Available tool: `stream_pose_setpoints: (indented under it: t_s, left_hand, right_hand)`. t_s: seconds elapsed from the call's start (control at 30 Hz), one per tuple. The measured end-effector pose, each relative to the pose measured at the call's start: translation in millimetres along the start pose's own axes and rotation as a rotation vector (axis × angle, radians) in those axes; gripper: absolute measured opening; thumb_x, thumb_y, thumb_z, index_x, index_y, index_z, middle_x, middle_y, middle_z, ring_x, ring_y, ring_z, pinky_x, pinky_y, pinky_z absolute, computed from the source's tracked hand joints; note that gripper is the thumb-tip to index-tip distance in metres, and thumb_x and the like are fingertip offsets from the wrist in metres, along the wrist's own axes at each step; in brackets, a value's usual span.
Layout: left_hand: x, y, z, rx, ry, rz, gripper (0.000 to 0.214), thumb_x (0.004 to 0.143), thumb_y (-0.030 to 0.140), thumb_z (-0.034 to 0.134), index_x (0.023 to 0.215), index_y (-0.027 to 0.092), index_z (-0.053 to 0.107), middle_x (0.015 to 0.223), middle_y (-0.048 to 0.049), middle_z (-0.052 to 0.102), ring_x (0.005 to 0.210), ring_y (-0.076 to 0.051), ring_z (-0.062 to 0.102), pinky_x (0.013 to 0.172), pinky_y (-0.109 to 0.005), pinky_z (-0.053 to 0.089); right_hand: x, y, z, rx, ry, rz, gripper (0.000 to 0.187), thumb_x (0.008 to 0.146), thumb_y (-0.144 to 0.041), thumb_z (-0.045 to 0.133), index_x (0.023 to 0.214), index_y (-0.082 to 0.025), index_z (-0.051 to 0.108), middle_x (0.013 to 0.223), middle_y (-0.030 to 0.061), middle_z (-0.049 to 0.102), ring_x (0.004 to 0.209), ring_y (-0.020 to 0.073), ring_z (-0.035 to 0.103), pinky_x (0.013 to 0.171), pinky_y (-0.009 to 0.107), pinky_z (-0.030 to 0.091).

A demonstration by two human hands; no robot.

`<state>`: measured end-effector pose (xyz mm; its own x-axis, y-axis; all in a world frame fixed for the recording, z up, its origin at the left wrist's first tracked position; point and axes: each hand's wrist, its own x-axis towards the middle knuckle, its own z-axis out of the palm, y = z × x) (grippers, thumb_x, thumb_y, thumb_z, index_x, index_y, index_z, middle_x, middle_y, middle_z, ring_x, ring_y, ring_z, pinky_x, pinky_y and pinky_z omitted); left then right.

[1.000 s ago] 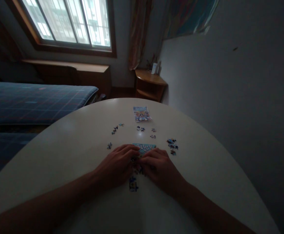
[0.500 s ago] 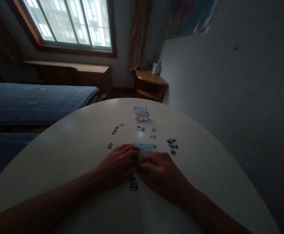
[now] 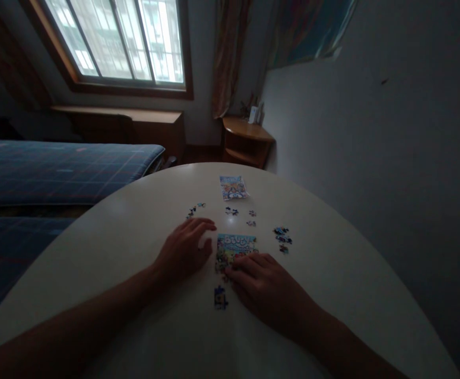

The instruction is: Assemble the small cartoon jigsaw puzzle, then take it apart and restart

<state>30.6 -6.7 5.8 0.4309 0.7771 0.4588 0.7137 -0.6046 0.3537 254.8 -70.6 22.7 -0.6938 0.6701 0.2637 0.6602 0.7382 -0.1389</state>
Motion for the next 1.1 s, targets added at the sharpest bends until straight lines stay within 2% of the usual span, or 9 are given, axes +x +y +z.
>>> stream_pose_setpoints:
  t_s: [0.07, 0.17, 0.3, 0.43, 0.73, 0.93, 1.1]
  left_hand:
    - [8, -17, -5.9, 0.148, 0.042, -0.134, 0.030, 0.086, 0.021, 0.054, 0.116, 0.020, 0.057, 0.123, -0.0084, 0.062, 0.111, -0.028, 0.056, 0.099, -0.048, 0.047]
    - [15, -38, -11.1, 0.277, -0.015, -0.325, 0.032, 0.090, 0.031, 0.051, 0.117, 0.017, 0.060, 0.121, -0.0117, 0.062, 0.110, -0.031, 0.057, 0.094, -0.048, 0.048]
    - [17, -49, -10.5, 0.341, -0.085, -0.407, 0.032, 0.090, 0.039, 0.052, 0.110, 0.019, 0.066, 0.114, -0.0106, 0.065, 0.106, -0.029, 0.058, 0.093, -0.045, 0.048]
    - [19, -53, -10.6, 0.318, -0.105, -0.453, 0.029, 0.091, 0.038, 0.050, 0.101, 0.020, 0.070, 0.111, -0.0104, 0.065, 0.105, -0.030, 0.057, 0.092, -0.045, 0.047]
    - [23, -59, -7.8, 0.197, -0.118, -0.395, 0.024, 0.091, 0.028, 0.049, 0.098, 0.018, 0.070, 0.107, -0.0101, 0.068, 0.105, -0.029, 0.057, 0.095, -0.044, 0.044]
    - [21, -59, -2.8, 0.098, -0.109, -0.334, 0.017, 0.089, 0.025, 0.054, 0.097, 0.021, 0.068, 0.098, -0.0066, 0.070, 0.102, -0.026, 0.059, 0.090, -0.039, 0.048]
    - [20, -45, -2.3, -0.039, -0.036, -0.200, 0.014, 0.089, 0.023, 0.055, 0.095, 0.021, 0.067, 0.094, -0.0044, 0.070, 0.096, -0.023, 0.060, 0.090, -0.041, 0.049]
  right_hand:
    - [0, 1, -1, 0.023, -0.004, 0.009, 0.021, 0.093, -0.018, 0.056, 0.111, -0.018, 0.066, 0.105, 0.0071, 0.070, 0.100, 0.0226, 0.062, 0.088, 0.041, 0.048]
    - [-1, 2, -2, 0.046, -0.016, 0.025, 0.023, 0.093, -0.018, 0.055, 0.113, -0.018, 0.066, 0.109, 0.0080, 0.069, 0.103, 0.0237, 0.062, 0.090, 0.043, 0.048]
    - [-1, 2, -1, 0.065, -0.017, 0.030, 0.024, 0.093, -0.018, 0.054, 0.114, -0.019, 0.066, 0.111, 0.0081, 0.069, 0.106, 0.0228, 0.061, 0.092, 0.042, 0.047]
    - [-1, 2, -1, 0.066, -0.034, 0.032, 0.025, 0.093, -0.019, 0.055, 0.116, -0.019, 0.065, 0.113, 0.0082, 0.068, 0.106, 0.0233, 0.061, 0.093, 0.043, 0.047]
    - [-1, 3, 0, 0.064, -0.036, 0.028, 0.026, 0.094, -0.019, 0.053, 0.118, -0.018, 0.065, 0.112, 0.0087, 0.068, 0.106, 0.0234, 0.060, 0.093, 0.042, 0.047]
    - [0, 2, -4, 0.097, -0.045, 0.044, 0.026, 0.093, -0.019, 0.054, 0.117, -0.018, 0.064, 0.112, 0.0086, 0.068, 0.105, 0.0234, 0.060, 0.092, 0.043, 0.048]
    - [2, 7, -3, 0.172, 0.029, 0.123, 0.031, 0.088, -0.021, 0.060, 0.119, -0.018, 0.061, 0.110, 0.0098, 0.068, 0.102, 0.0233, 0.062, 0.090, 0.043, 0.048]
